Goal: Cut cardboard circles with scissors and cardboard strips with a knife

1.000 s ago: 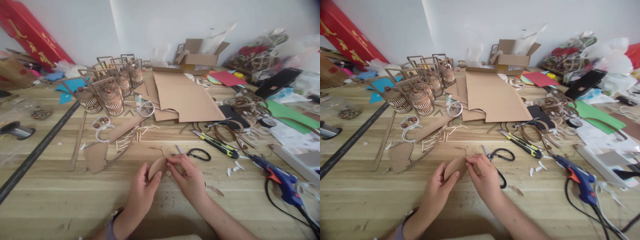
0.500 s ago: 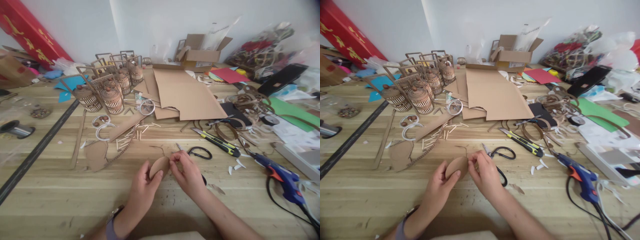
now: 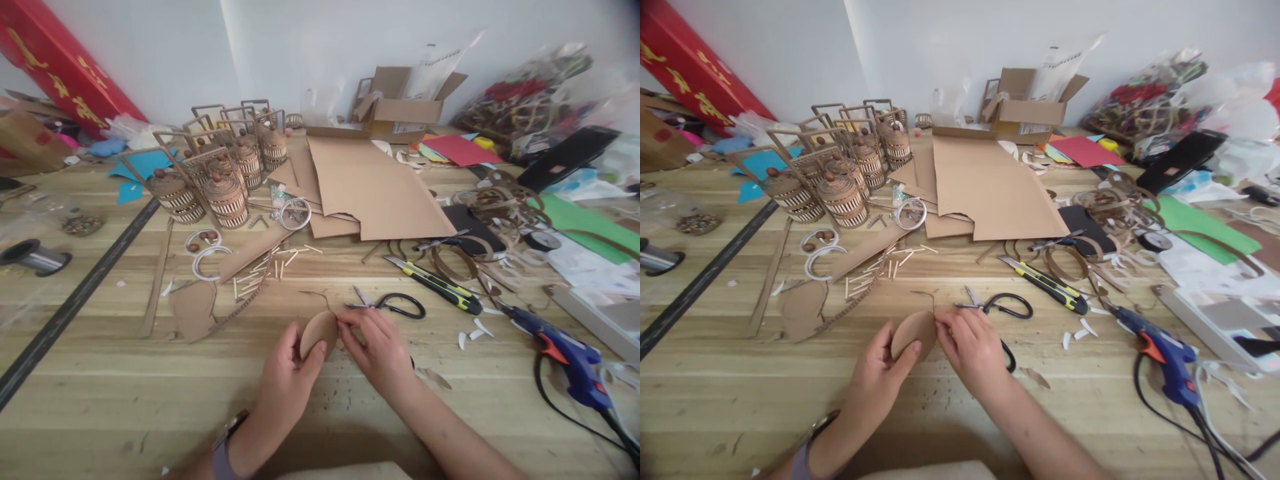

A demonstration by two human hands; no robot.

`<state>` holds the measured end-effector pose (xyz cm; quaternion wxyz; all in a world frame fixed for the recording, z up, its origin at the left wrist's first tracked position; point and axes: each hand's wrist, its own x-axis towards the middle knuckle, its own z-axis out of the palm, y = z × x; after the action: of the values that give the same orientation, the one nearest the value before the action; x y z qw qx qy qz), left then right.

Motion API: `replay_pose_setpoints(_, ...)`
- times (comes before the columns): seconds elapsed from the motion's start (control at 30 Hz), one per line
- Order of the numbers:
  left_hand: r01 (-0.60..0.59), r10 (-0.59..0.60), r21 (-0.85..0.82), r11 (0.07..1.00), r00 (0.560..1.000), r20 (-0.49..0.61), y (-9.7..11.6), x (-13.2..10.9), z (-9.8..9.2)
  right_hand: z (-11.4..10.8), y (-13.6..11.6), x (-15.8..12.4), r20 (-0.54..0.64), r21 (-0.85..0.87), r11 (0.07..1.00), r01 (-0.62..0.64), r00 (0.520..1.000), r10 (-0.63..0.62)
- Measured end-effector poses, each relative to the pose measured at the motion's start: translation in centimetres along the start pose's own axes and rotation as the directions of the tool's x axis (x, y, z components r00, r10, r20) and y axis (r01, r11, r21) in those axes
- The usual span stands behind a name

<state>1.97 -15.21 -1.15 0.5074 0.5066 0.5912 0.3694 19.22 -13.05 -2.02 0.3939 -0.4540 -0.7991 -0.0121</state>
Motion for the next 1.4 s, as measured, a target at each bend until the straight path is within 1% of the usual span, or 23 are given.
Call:
replay_pose_setpoints(0.13, -0.014, 0.014, 0.033, 0.999, 1.0, -0.009, -0.1, 0.0, 0.1, 0.2, 0.2, 0.2, -0.014, -0.106, 0.99, 0.098, 0.995, -0.1)
replay_pose_setpoints(0.23, -0.017, 0.017, 0.05, 0.999, 1.0, -0.013, 0.1, 0.0, 0.2, 0.4, 0.2, 0.4, 0.002, -0.174, 0.978, 0.117, 0.993, -0.118)
replay_pose_setpoints(0.33, -0.035, 0.038, 0.073, 0.997, 0.999, -0.035, 0.3, -0.1, 0.2, 0.5, 0.2, 0.5, 0.029, -0.202, 0.972, 0.118, 0.993, -0.114)
replay_pose_setpoints(0.47, -0.036, 0.045, 0.093, 0.995, 0.994, -0.095, 0.4, 0.0, 0.1, 0.6, 0.2, 0.4, 0.042, -0.185, 0.976, 0.115, 0.993, -0.11)
replay_pose_setpoints(0.57, -0.018, 0.024, 0.052, 0.998, 0.993, -0.114, 0.6, 0.1, -0.2, 0.6, 0.2, 0.3, 0.036, -0.157, 0.981, 0.117, 0.993, -0.113)
replay_pose_setpoints(0.7, 0.026, -0.027, -0.006, 1.0, 0.982, -0.189, 1.1, 0.5, -0.8, 0.5, 0.2, 0.4, 0.008, -0.114, 0.988, 0.108, 0.994, -0.107)
replay_pose_setpoints(0.77, 0.039, -0.045, -0.036, 0.999, 0.978, -0.206, 1.3, 0.7, -1.1, 0.4, 0.2, 0.5, -0.011, -0.093, 0.991, 0.098, 0.995, -0.099)
replay_pose_setpoints(0.87, 0.047, -0.052, -0.03, 0.998, 0.98, -0.194, 1.3, 0.8, -1.1, 0.1, 0.1, 0.5, -0.03, -0.06, 0.994, 0.092, 0.995, -0.094)
replay_pose_setpoints(1.0, 0.039, -0.032, 0.047, 0.998, 0.989, -0.146, 1.2, 0.5, -0.9, -0.2, 0.1, 0.3, -0.049, 0.008, 0.995, 0.102, 0.994, -0.102)
replay_pose_setpoints(1.13, 0.051, -0.041, 0.091, 0.995, 0.994, -0.102, 1.2, 0.3, -0.8, -0.2, 0.3, 0.1, -0.047, 0.044, 0.993, 0.111, 0.993, -0.109)
replay_pose_setpoints(1.27, 0.019, -0.009, 0.133, 0.991, 0.997, -0.07, 1.3, 0.5, -0.9, -0.1, 0.4, 0.2, -0.008, 0.046, 0.99, 0.134, 0.991, -0.134)
replay_pose_setpoints(1.4, -0.006, 0.015, 0.196, 0.981, 0.999, -0.044, 1.1, 0.6, -1.1, -0.1, 0.6, 0.5, 0.073, 0.002, 0.983, 0.183, 0.98, -0.183)
